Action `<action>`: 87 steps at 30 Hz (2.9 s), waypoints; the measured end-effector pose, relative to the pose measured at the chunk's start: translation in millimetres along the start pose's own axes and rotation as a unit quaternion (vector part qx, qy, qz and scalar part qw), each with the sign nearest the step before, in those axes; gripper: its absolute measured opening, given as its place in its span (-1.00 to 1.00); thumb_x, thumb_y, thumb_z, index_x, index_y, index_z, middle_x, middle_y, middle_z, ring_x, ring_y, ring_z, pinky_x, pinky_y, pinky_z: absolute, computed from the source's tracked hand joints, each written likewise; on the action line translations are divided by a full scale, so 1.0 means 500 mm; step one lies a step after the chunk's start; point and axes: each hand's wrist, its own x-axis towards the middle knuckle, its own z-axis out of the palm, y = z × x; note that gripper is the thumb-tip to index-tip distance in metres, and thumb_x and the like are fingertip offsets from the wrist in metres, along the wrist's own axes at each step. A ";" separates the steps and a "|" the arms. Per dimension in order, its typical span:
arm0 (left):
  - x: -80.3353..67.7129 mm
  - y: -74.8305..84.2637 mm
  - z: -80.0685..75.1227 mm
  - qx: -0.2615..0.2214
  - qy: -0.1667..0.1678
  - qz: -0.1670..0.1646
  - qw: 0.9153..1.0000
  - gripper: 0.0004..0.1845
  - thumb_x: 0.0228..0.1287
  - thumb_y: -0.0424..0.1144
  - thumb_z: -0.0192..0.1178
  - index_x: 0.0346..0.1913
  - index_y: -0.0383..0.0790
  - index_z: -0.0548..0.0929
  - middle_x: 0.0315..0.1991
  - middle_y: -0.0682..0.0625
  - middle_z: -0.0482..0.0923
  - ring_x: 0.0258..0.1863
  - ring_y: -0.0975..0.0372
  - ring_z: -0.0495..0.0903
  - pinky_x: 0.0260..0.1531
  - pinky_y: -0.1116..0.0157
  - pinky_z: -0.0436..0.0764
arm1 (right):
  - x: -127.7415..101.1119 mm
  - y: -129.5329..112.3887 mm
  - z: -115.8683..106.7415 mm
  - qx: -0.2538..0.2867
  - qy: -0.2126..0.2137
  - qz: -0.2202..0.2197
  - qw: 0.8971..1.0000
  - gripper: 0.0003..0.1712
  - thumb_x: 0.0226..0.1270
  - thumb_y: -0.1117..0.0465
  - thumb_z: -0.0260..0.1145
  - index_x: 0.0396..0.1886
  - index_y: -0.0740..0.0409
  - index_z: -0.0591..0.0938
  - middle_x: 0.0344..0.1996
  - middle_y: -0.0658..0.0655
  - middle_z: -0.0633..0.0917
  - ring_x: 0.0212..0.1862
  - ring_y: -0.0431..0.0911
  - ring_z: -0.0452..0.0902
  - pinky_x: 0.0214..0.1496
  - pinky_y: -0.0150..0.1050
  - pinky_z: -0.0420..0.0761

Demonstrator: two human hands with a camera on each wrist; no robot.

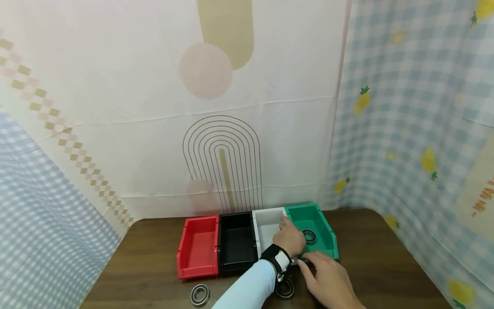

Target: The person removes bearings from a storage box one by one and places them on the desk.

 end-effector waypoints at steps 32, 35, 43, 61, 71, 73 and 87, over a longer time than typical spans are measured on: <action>-0.006 0.002 0.004 -0.008 0.021 0.005 1.000 -0.15 0.54 0.07 0.21 0.63 -0.38 0.20 0.30 -0.28 0.63 -0.15 0.07 0.77 -0.42 0.14 0.72 | 0.007 0.007 0.000 0.016 0.031 -0.016 0.999 -0.76 0.54 -0.04 0.39 -0.01 -0.06 0.83 -0.05 0.00 0.84 -0.04 -0.03 0.78 -0.03 0.09 0.76; -0.005 0.000 0.008 -0.010 0.025 0.008 1.000 -0.16 0.54 0.06 0.20 0.63 -0.38 0.20 0.29 -0.28 0.64 -0.17 0.08 0.77 -0.44 0.14 0.71 | 0.010 0.009 0.001 0.015 0.048 -0.033 0.998 -0.79 0.52 0.03 0.41 -0.03 -0.01 0.84 -0.08 0.00 0.83 -0.05 -0.05 0.76 -0.06 0.02 0.75; 0.007 -0.011 0.003 -0.007 -0.020 0.029 0.999 -0.16 0.64 0.08 0.04 0.68 -0.39 0.08 0.32 -0.32 0.59 -0.37 0.05 0.71 -0.48 0.17 0.63 | 0.041 0.029 0.008 0.001 0.065 -0.064 0.996 -0.84 0.49 0.19 0.40 -0.07 0.12 0.83 -0.13 0.05 0.78 -0.07 -0.02 0.72 -0.09 0.02 0.73; 0.014 -0.017 0.011 -0.025 -0.028 0.039 0.999 -0.20 0.65 0.03 -0.02 0.68 -0.39 0.06 0.31 -0.34 0.58 -0.36 -0.01 0.71 -0.46 0.15 0.64 | 0.163 0.106 0.082 0.040 -0.046 -0.052 0.997 -0.66 0.38 0.29 0.37 0.09 0.31 0.78 0.12 0.38 0.77 0.18 0.38 0.67 0.23 0.32 0.64; 0.015 -0.022 0.011 -0.042 -0.016 0.045 0.998 -0.21 0.61 0.00 -0.06 0.67 -0.42 0.09 0.29 -0.35 0.60 -0.29 -0.02 0.73 -0.47 0.15 0.63 | 0.204 0.116 0.097 0.026 -0.057 -0.071 0.995 -0.94 0.41 0.21 0.44 -0.22 0.05 0.81 -0.16 0.13 0.81 -0.11 0.05 0.74 -0.02 0.07 0.72; 0.014 -0.023 0.006 -0.046 -0.014 0.047 0.998 -0.21 0.60 -0.01 -0.05 0.66 -0.43 0.10 0.28 -0.37 0.60 -0.30 -0.03 0.72 -0.47 0.14 0.63 | 0.211 0.117 0.099 0.009 -0.054 -0.078 0.995 -0.94 0.40 0.24 0.42 -0.25 0.04 0.80 -0.19 0.14 0.81 -0.12 0.08 0.74 0.02 0.10 0.72; 0.007 -0.019 0.000 -0.043 -0.006 0.032 0.999 -0.22 0.60 0.00 -0.06 0.65 -0.43 0.13 0.24 -0.34 0.63 -0.32 0.00 0.69 -0.46 0.16 0.62 | 0.205 0.110 0.098 -0.012 -0.058 -0.054 0.997 -0.70 0.43 0.28 0.36 0.09 0.15 0.81 0.00 0.27 0.79 0.08 0.27 0.65 0.21 0.26 0.61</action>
